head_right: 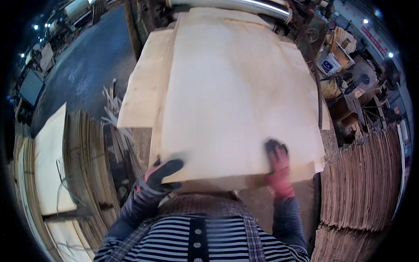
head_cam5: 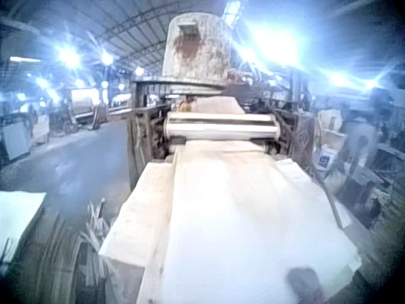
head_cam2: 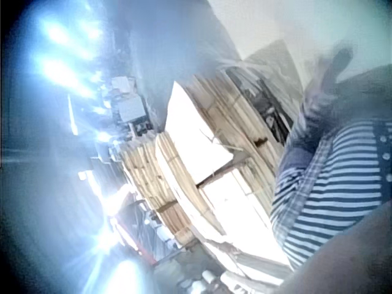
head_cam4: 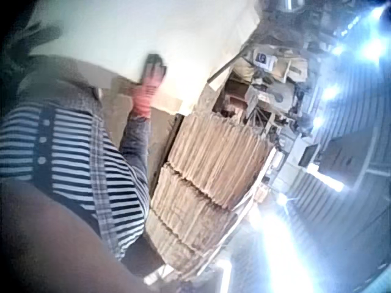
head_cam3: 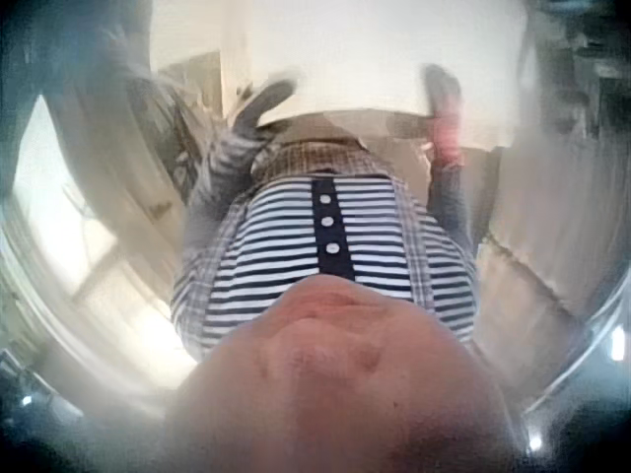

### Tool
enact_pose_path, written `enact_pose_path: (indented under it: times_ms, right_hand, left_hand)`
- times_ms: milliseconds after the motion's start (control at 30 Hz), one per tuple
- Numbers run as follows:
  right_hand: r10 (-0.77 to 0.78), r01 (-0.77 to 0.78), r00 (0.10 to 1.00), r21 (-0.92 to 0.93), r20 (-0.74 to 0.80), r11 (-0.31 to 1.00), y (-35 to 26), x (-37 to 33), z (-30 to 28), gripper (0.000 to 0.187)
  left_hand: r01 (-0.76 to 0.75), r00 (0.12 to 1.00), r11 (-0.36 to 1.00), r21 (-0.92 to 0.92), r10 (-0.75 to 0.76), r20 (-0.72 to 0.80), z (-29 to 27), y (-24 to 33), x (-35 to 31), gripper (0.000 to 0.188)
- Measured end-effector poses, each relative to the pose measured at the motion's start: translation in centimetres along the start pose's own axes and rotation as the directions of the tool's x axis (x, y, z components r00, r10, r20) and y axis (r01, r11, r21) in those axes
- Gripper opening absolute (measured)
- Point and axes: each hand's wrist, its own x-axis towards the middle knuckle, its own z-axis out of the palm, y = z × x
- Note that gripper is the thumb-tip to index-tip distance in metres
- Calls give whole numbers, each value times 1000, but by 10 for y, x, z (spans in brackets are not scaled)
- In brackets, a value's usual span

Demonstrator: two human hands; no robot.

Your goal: The person repeatedly picks up large, thin sheets of wood veneer and feeds them through a roller machine. They wear pink gloves and handle the sheets one at a time, guiding them under the roller and stacking them afterward.

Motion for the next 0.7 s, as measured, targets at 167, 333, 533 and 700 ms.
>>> enact_pose_path:
  times_ms: [167, 333, 533, 700]
  right_hand:
    - [248, -266, 935, -43, -253, 963, -15, -10, -60, 43]
    - [-4, -35, 989, -265, -147, 964, -71, -44, -80, 43]
    - [-121, 122, 993, -88, 16, 989, -123, 46, -86, 50]
    - [-137, 124, 983, -108, -125, 986, -108, 135, -73, 47]
  left_hand:
    - [228, 970, 816, -531, -143, 197, 13, 46, 10, 55]
    - [281, 799, -32, -959, -546, 252, -15, 46, -67, 39]
    - [346, 773, 930, -119, -355, -525, -29, -46, -74, 39]
    - [295, 374, 463, -836, -861, -344, -10, -61, -62, 39]
